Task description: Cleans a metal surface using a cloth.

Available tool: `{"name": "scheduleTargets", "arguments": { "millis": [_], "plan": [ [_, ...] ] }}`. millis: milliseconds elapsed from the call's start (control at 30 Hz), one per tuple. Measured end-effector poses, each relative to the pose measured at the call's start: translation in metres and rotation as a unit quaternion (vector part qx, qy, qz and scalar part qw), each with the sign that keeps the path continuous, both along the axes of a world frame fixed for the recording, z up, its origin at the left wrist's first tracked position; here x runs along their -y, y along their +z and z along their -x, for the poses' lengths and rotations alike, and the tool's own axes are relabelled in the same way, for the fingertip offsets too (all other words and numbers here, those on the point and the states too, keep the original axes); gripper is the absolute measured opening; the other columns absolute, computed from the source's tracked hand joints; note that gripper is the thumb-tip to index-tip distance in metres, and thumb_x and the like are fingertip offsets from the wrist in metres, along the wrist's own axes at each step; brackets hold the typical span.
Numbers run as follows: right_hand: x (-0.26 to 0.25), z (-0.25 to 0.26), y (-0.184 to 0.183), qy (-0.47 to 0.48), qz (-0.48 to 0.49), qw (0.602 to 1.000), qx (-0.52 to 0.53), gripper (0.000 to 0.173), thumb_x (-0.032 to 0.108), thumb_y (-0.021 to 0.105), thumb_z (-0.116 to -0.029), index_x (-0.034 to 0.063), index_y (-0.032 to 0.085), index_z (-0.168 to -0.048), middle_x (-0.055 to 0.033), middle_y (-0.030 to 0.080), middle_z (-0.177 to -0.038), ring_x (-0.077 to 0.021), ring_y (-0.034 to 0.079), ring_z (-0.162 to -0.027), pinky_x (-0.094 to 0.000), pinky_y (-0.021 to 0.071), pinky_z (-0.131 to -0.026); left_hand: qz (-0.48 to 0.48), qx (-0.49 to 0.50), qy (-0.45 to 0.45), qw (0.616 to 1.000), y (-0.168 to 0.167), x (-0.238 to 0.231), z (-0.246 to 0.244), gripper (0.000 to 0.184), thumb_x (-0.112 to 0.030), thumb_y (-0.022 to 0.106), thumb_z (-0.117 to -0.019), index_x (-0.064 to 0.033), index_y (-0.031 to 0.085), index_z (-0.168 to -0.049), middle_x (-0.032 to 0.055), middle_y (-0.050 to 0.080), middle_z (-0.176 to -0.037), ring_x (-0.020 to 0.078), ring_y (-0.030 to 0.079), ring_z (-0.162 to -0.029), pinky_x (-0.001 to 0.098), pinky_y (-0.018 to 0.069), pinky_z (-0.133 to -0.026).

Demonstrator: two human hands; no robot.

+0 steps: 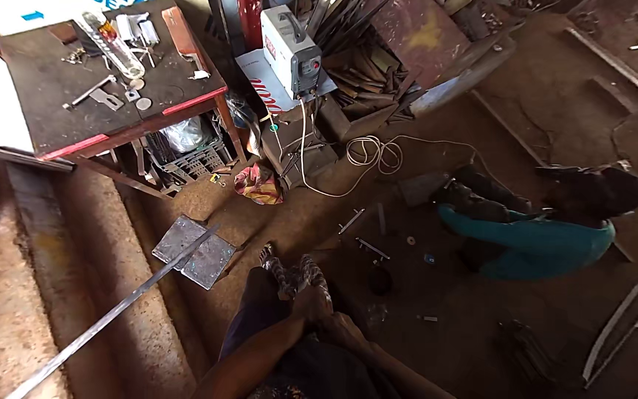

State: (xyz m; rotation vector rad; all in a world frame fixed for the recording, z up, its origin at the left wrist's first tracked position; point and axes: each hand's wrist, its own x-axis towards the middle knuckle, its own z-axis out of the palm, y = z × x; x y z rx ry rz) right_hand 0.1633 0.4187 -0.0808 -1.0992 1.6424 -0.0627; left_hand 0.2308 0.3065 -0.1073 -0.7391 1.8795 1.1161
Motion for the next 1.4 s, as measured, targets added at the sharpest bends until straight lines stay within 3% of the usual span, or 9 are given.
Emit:
{"name": "scheduleTargets", "arguments": {
  "millis": [233,300,400,567,733,933,1067,1233,1400],
  "plan": [
    [0.007,0.018,0.033,-0.098,0.149,0.981,-0.07,0.032,0.023,0.064,-0.0936,0.0022,0.066,-0.118,-0.0169,0.072,-0.086,-0.0347,0.073,-0.079,-0.0557,0.0582,-0.073,0.041,-0.113,0.045,0.992,0.038,0.027,0.012,0.044,-0.036,0.046,-0.1058,-0.0007,0.069,-0.12,0.024,0.066,-0.127,0.0411,0.061,-0.123,0.0619,0.0475,-0.102],
    [0.026,0.037,0.057,-0.151,0.262,0.949,-0.087,0.032,0.019,0.066,-0.0896,0.0037,0.067,-0.117,-0.0082,0.072,-0.079,-0.0236,0.071,-0.068,-0.0482,0.0602,-0.063,0.077,-0.252,0.125,0.956,0.055,0.054,0.015,0.06,-0.046,0.036,-0.1086,-0.0008,0.072,-0.095,0.0198,0.072,-0.098,0.0355,0.069,-0.1,0.0563,0.0525,-0.092],
    [0.055,0.079,0.094,-0.182,0.418,0.887,-0.074,0.022,0.026,0.075,-0.086,0.0086,0.072,-0.098,0.0005,0.072,-0.079,-0.0078,0.067,-0.066,-0.0321,0.0587,-0.06,0.044,-0.468,0.141,0.871,0.074,0.102,0.016,0.058,-0.055,0.057,-0.0992,-0.0037,0.064,-0.073,0.0071,0.061,-0.068,0.0195,0.06,-0.067,0.044,0.0495,-0.069],
    [0.085,0.107,0.159,-0.111,0.506,0.847,-0.115,0.025,0.032,0.077,-0.0857,0.0144,0.074,-0.103,0.0039,0.075,-0.085,-0.0012,0.069,-0.074,-0.0235,0.0595,-0.067,0.13,-0.458,-0.007,0.88,0.142,0.165,0.005,0.037,-0.044,0.069,-0.0952,-0.008,0.076,-0.096,0.0098,0.074,-0.088,0.0257,0.072,-0.088,0.0558,0.0563,-0.081],
    [0.083,0.124,0.201,-0.196,0.574,0.793,-0.049,0.013,0.022,0.076,-0.0835,0.019,0.073,-0.096,0.0104,0.066,-0.073,0.0027,0.057,-0.059,-0.0149,0.0491,-0.053,0.252,-0.527,0.044,0.811,0.153,0.208,-0.015,0.019,-0.019,0.079,-0.0835,-0.0099,0.077,-0.1,0.0048,0.076,-0.096,0.0206,0.072,-0.092,0.051,0.0592,-0.085],
    [0.077,0.17,0.226,-0.203,0.556,0.788,-0.17,0.031,0.029,0.075,-0.0844,0.0126,0.077,-0.111,0.0045,0.075,-0.091,-0.0017,0.068,-0.074,-0.0217,0.0588,-0.067,0.306,-0.566,0.138,0.753,0.196,0.238,-0.033,0.009,-0.011,0.078,-0.086,-0.0062,0.073,-0.092,0.0056,0.071,-0.087,0.0171,0.069,-0.076,0.0431,0.0602,-0.071],
    [0.076,0.19,0.242,-0.186,0.526,0.782,-0.278,0.029,0.037,0.068,-0.0893,0.011,0.079,-0.098,-0.0012,0.075,-0.089,-0.007,0.069,-0.078,-0.0324,0.0586,-0.072,0.379,-0.544,0.151,0.733,0.251,0.252,-0.029,0.015,-0.013,0.076,-0.0914,-0.0012,0.072,-0.099,0.0134,0.071,-0.095,0.0283,0.07,-0.088,0.0523,0.0579,-0.081],
    [0.072,0.212,0.26,-0.262,0.559,0.745,-0.253,0.031,0.041,0.071,-0.0912,0.0097,0.072,-0.09,0.0027,0.068,-0.082,-0.0018,0.061,-0.07,-0.0265,0.0536,-0.065,0.349,-0.554,0.202,0.729,0.281,0.279,-0.016,0.017,-0.014,0.076,-0.0916,-0.005,0.071,-0.105,0.0087,0.073,-0.087,0.0209,0.071,-0.079,0.0474,0.0589,-0.075],
    [0.071,0.224,0.268,-0.364,0.568,0.72,-0.16,0.013,0.02,0.07,-0.0963,0.008,0.07,-0.102,0.0045,0.068,-0.087,0.0023,0.062,-0.076,-0.0206,0.0551,-0.074,0.257,-0.608,0.239,0.712,0.305,0.291,-0.008,0.017,-0.014,0.077,-0.0918,-0.0045,0.072,-0.106,0.0055,0.074,-0.087,0.0131,0.071,-0.076,0.0371,0.0615,-0.073]
  ]
}}
